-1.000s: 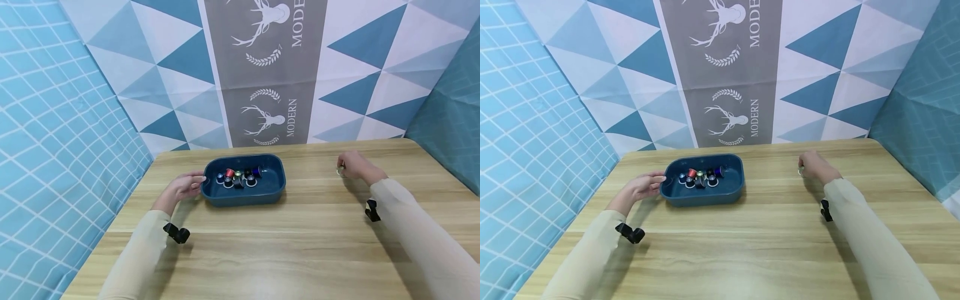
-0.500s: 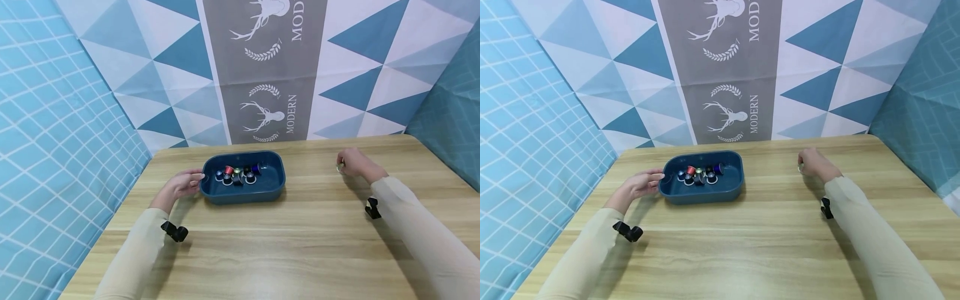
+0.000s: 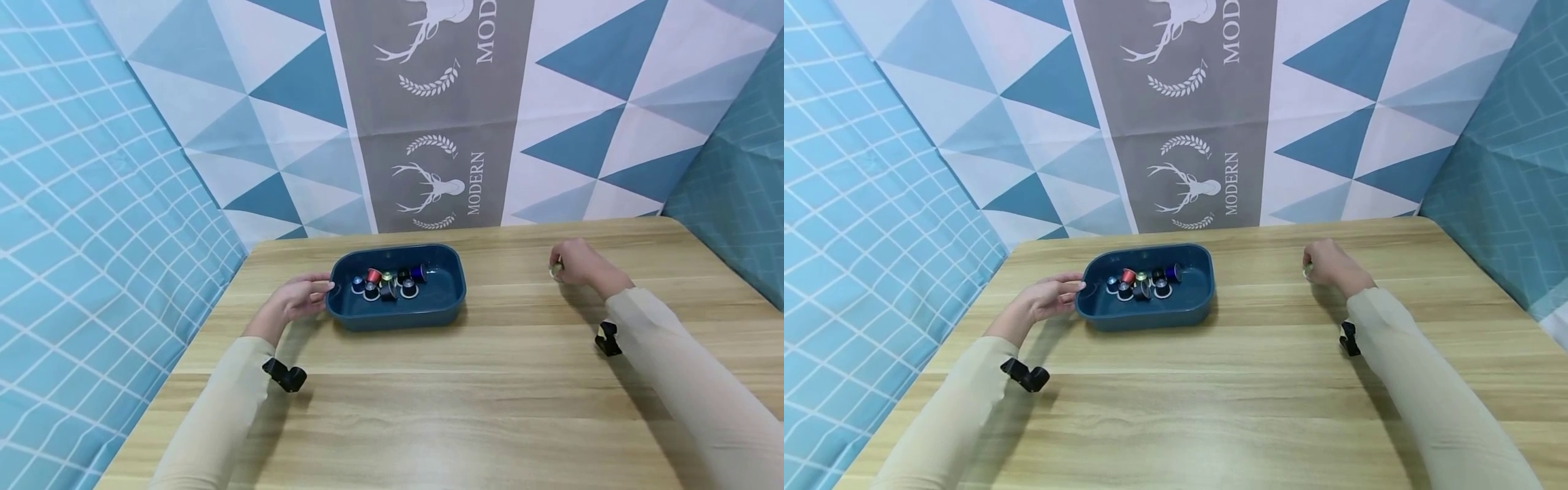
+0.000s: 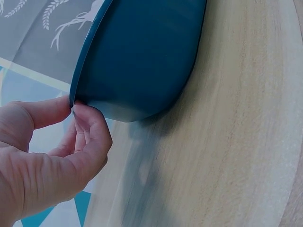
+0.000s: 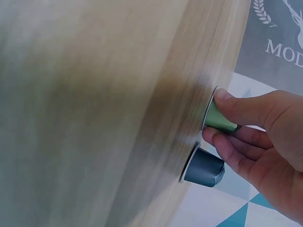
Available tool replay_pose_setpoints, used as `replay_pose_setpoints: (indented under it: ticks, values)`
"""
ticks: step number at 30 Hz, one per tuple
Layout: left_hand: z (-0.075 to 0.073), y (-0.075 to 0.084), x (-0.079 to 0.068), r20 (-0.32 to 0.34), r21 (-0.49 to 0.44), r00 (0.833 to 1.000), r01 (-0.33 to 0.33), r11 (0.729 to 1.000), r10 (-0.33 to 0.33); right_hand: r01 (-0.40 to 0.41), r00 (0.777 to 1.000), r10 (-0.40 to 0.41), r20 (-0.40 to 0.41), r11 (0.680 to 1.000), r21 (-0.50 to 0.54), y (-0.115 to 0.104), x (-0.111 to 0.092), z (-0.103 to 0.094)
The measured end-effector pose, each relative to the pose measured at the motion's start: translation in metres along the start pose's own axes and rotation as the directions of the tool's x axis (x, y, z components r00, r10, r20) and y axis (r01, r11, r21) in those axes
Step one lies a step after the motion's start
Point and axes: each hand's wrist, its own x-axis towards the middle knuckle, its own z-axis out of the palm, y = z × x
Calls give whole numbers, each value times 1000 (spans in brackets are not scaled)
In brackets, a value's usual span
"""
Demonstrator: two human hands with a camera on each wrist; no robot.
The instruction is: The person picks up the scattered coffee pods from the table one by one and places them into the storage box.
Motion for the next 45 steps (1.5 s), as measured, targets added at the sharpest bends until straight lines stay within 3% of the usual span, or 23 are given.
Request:
replay_pose_setpoints:
  ticks: [10,17,25,32,45]
  values:
    - [-4,-4,-2,-57,34,998,0,999,2,14,1000,-14,12,1000,2,-6,7,5]
    - [2,0,1,-59,23,998,-20,1000,22,8,1000,-8,17,999,-41,-4,3,2]
    - [-1,-1,2,-50,58,999,-16,998,19,23,999,-22,32,999,-48,-9,0,3]
    - [0,-2,1,-49,63,998,-35,997,38,21,997,-20,68,1000,-6,-7,3,-3]
    - [-1,-4,4,-53,67,997,-47,997,50,165,986,-166,3,986,35,-11,9,-2]
